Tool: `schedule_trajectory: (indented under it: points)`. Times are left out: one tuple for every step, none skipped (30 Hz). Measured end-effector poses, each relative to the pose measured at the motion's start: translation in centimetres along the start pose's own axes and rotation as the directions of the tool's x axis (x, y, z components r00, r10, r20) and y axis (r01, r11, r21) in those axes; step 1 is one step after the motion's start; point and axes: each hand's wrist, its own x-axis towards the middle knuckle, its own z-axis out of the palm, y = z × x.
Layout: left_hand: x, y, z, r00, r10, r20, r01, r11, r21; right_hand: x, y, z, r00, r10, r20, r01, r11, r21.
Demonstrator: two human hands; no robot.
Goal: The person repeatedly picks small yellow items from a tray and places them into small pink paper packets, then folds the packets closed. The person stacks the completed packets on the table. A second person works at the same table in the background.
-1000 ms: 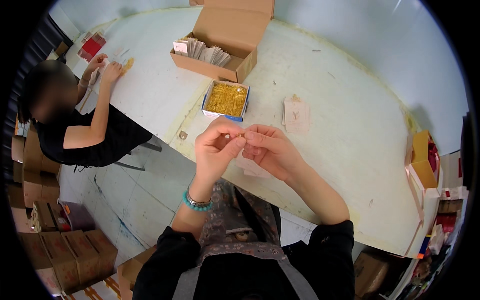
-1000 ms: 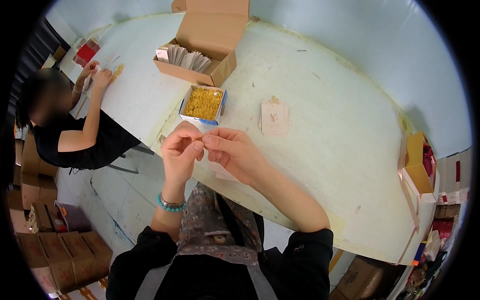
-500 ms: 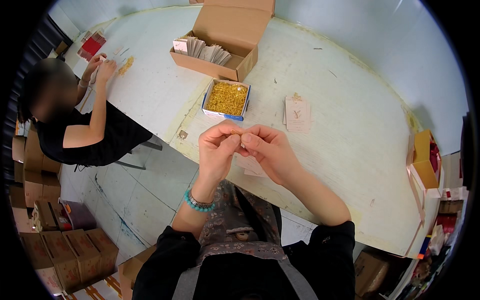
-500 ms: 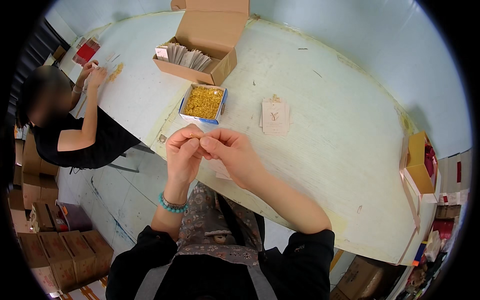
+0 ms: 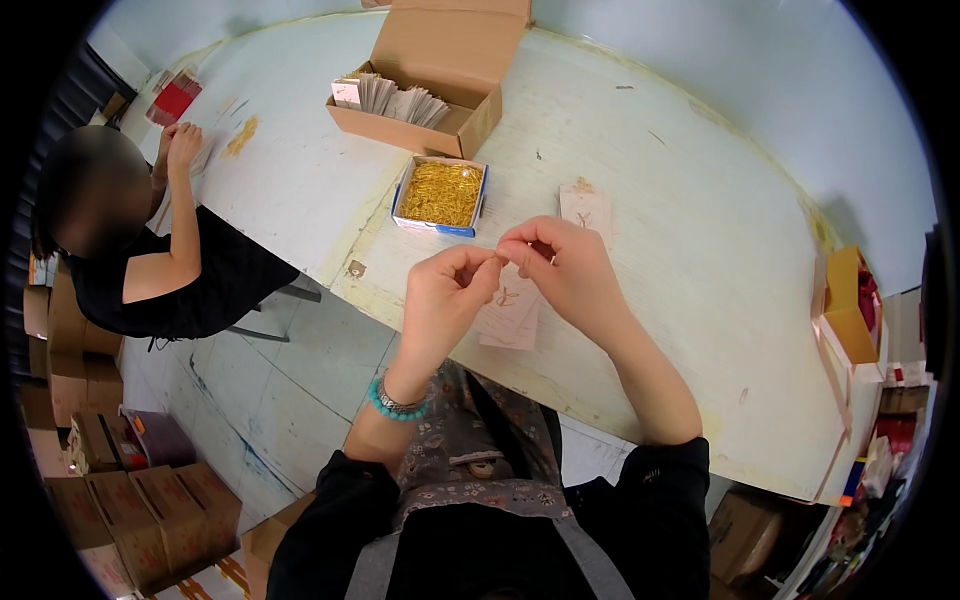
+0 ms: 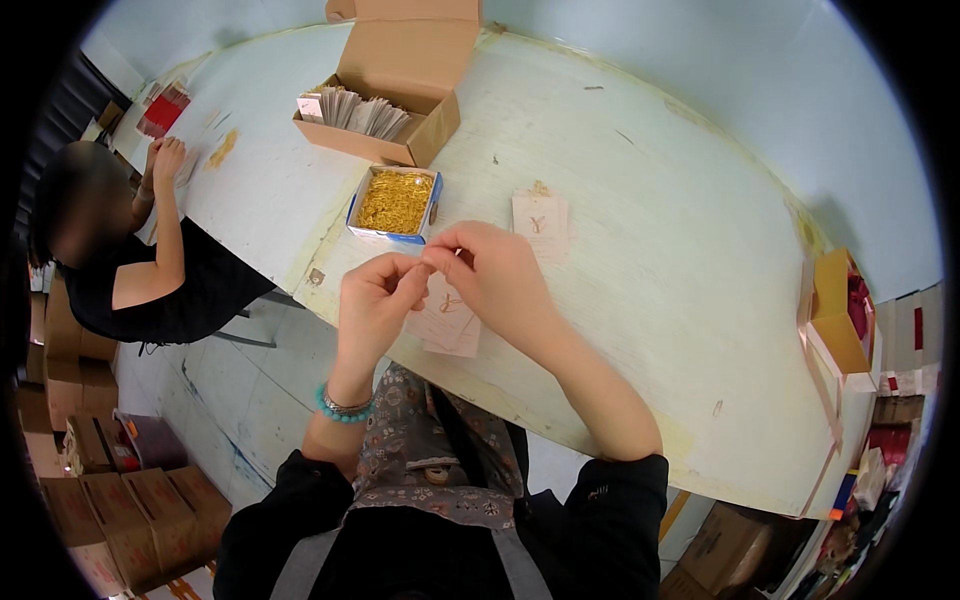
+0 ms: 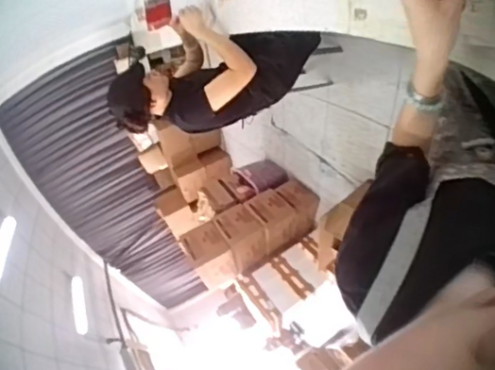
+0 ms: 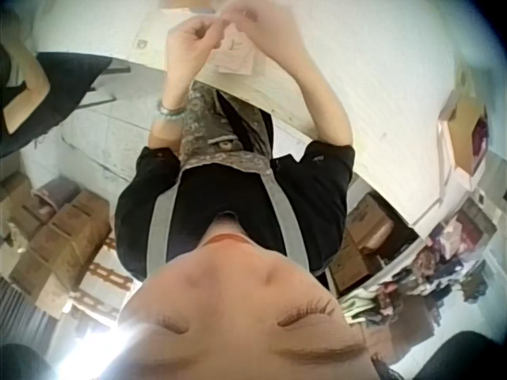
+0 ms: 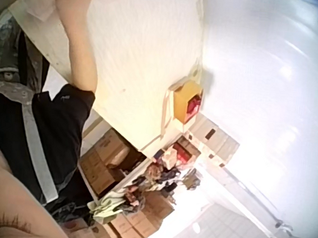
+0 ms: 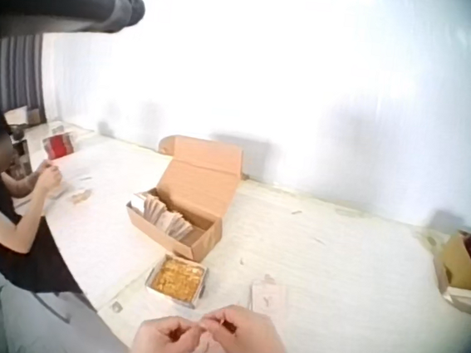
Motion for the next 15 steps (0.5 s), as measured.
schedule_trajectory:
  points:
    - [0.0, -0.3, 0.0, 0.997, 0.061, -0.039, -0.056, 0.990, 0.129, 0.2, 0.0, -0.1, 0.996, 0.091, 0.000, -0.091, 0.994, 0.064]
    - [0.0, -0.6, 0.0, 0.989, 0.127, -0.070, -0.105, 0.960, 0.258, 0.4, -0.2, -0.4, 0.983, 0.182, 0.006, -0.181, 0.975, 0.127]
    - [0.0, -0.9, 0.0, 0.976, 0.196, -0.091, -0.147, 0.912, 0.383, 0.6, -0.2, -0.7, 0.963, 0.270, 0.017, -0.268, 0.945, 0.188]
    - [-0.1, -1.3, -0.1, 0.982, 0.179, -0.067, -0.123, 0.859, 0.497, 0.8, 0.1, -1.1, 0.956, 0.290, 0.046, -0.293, 0.943, 0.158]
    - [-0.2, -1.6, -0.4, 0.986, 0.159, -0.045, -0.100, 0.792, 0.603, 1.1, 0.5, -1.7, 0.948, 0.310, 0.075, -0.317, 0.940, 0.127]
    - [-0.4, -2.0, -0.6, 0.991, 0.134, -0.027, -0.077, 0.710, 0.700, 1.3, 0.9, -2.0, 0.938, 0.331, 0.105, -0.341, 0.935, 0.097]
    - [-0.2, -2.4, -0.9, 0.998, 0.067, -0.005, -0.047, 0.755, 0.654, 1.4, 1.4, -2.0, 0.926, 0.349, 0.146, -0.366, 0.924, 0.112]
    - [0.0, -2.9, -1.2, 1.000, 0.001, 0.020, -0.013, 0.794, 0.607, 1.5, 2.0, -1.8, 0.912, 0.365, 0.187, -0.391, 0.912, 0.125]
    - [0.3, -3.4, -1.4, 0.997, -0.063, 0.049, 0.026, 0.831, 0.555, 1.5, 2.4, -1.8, 0.896, 0.382, 0.227, -0.418, 0.899, 0.134]
    - [0.6, -3.8, -1.7, 0.993, -0.097, 0.070, 0.050, 0.869, 0.493, 1.5, 2.6, -1.8, 0.886, 0.393, 0.245, -0.429, 0.896, 0.116]
    - [0.9, -4.2, -2.0, 0.987, -0.129, 0.094, 0.077, 0.900, 0.429, 1.5, 2.8, -1.8, 0.876, 0.404, 0.263, -0.441, 0.892, 0.097]
    - [1.1, -4.3, -2.2, 0.980, -0.157, 0.119, 0.104, 0.925, 0.364, 1.5, 2.9, -1.9, 0.867, 0.413, 0.280, -0.449, 0.890, 0.080]
    - [1.1, -4.3, -2.3, 0.986, -0.130, 0.102, 0.079, 0.913, 0.399, 1.6, 3.2, -1.9, 0.864, 0.409, 0.293, -0.452, 0.887, 0.095]
    - [1.0, -4.1, -2.4, 0.991, -0.102, 0.086, 0.055, 0.899, 0.434, 1.7, 3.5, -1.9, 0.862, 0.405, 0.305, -0.455, 0.884, 0.110]
    - [0.8, -3.9, -2.4, 0.995, -0.075, 0.073, 0.032, 0.883, 0.469, 1.7, 3.6, -1.9, 0.859, 0.403, 0.316, -0.459, 0.879, 0.125]
